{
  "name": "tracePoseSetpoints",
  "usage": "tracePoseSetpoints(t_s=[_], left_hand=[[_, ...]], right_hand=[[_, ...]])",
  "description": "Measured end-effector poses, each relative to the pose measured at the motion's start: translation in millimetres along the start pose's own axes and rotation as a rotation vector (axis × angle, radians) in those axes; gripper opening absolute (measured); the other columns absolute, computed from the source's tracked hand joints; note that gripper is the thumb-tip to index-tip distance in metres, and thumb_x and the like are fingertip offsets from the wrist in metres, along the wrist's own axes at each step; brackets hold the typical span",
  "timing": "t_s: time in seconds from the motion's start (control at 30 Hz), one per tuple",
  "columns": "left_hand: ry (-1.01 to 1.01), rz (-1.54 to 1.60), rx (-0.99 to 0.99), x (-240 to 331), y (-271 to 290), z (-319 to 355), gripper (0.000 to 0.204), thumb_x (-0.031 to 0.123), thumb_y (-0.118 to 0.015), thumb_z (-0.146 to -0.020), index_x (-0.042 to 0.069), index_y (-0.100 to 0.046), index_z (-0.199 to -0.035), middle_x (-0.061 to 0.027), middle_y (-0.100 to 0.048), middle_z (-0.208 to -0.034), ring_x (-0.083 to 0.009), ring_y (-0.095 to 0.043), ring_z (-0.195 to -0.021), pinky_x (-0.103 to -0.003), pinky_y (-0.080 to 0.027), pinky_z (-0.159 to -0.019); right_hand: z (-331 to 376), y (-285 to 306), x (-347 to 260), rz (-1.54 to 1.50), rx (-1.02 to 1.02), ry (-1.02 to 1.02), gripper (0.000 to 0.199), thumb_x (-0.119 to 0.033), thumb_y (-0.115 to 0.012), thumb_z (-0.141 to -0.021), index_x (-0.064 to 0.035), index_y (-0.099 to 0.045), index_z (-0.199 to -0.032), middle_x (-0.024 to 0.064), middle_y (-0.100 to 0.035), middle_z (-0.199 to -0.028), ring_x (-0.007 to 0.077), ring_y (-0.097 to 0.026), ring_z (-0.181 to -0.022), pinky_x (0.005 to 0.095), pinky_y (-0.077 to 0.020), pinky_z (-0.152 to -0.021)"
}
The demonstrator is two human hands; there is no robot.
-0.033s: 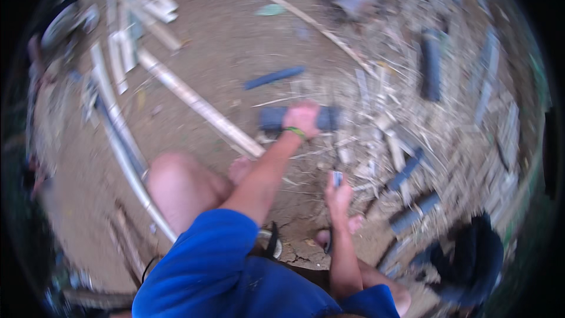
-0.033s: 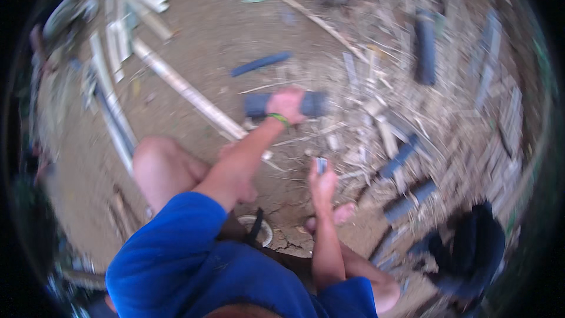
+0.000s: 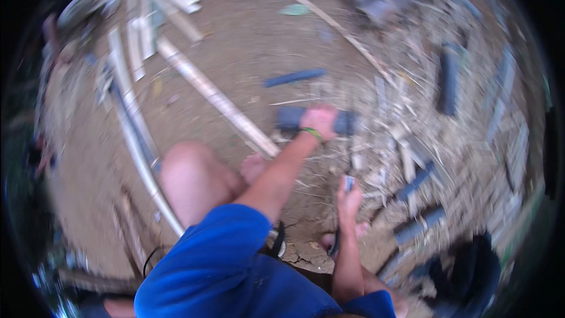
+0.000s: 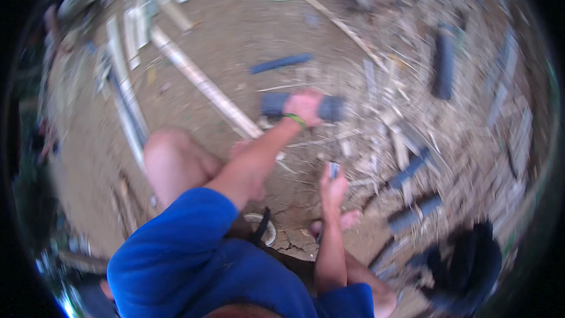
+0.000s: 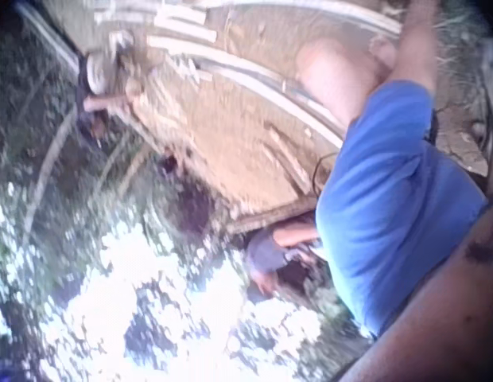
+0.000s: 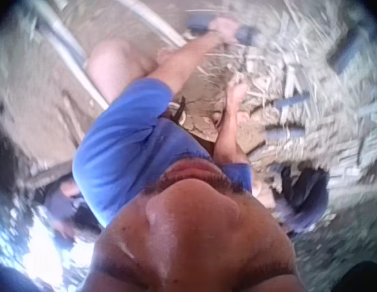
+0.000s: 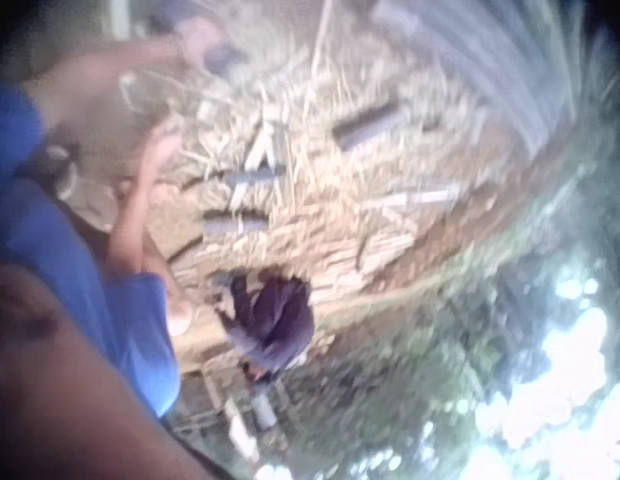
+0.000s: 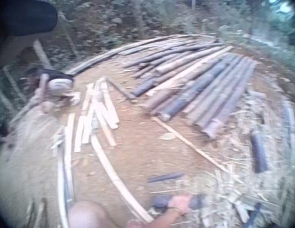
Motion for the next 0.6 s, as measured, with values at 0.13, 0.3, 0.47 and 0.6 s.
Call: tracePoseSetpoints(t_s=[0.13,0.3,0.47,0.6], left_hand=[[0.027,-0.027,-0.04,-5,0,-6,0.085,0.057,-0.086,-0.066,0.009,-0.057,-0.13,-0.01,-0.064,-0.129,-0.0266,-0.063,-0.121,-0.044,-0.05,-0.103],[0.016,-0.017,0.013,-1,-1,1,0.08,0.057,-0.087,-0.065,0.008,-0.061,-0.123,-0.0114,-0.064,-0.121,-0.0273,-0.063,-0.117,-0.043,-0.049,-0.1],[0.052,0.043,0.045,-7,-5,1,0.081,0.054,-0.089,-0.061,0.008,-0.062,-0.122,-0.0106,-0.065,-0.121,-0.0271,-0.063,-0.116,-0.043,-0.049,-0.1],[0.065,0.058,0.058,-9,-9,2,0.082,0.052,-0.09,-0.059,0.008,-0.063,-0.123,-0.0109,-0.065,-0.122,-0.0271,-0.064,-0.116,-0.042,-0.049,-0.1]], right_hand=[[-8,-8,-10,-0.089,0.015,0.1,0.04,-0.033,-0.064,-0.103,0.006,-0.07,-0.103,0.0213,-0.066,-0.071,0.0306,-0.059,-0.06,0.0492,-0.0462,-0.061],[-3,-8,-15,-0.065,-0.049,0.036,0.049,-0.038,-0.061,-0.105,0.01,-0.067,-0.111,0.0281,-0.069,-0.085,0.0401,-0.061,-0.072,0.0508,-0.0474,-0.071],[-8,-9,-8,-0.066,-0.058,0.037,0.056,-0.042,-0.059,-0.106,0.0127,-0.065,-0.114,0.0326,-0.069,-0.093,0.0456,-0.061,-0.08,0.0527,-0.0465,-0.078],[-14,-15,7,-0.04,-0.056,0.025,0.061,-0.046,-0.057,-0.106,0.0132,-0.065,-0.119,0.0346,-0.069,-0.097,0.0481,-0.062,-0.086,0.053,-0.0466,-0.082]])
Point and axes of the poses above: each hand's wrist, its own z-axis away from the middle knuckle, its own y-axis out of the back of the hand, x = y × z, the point moved 2 cm from there along -z, towards the middle knuckle
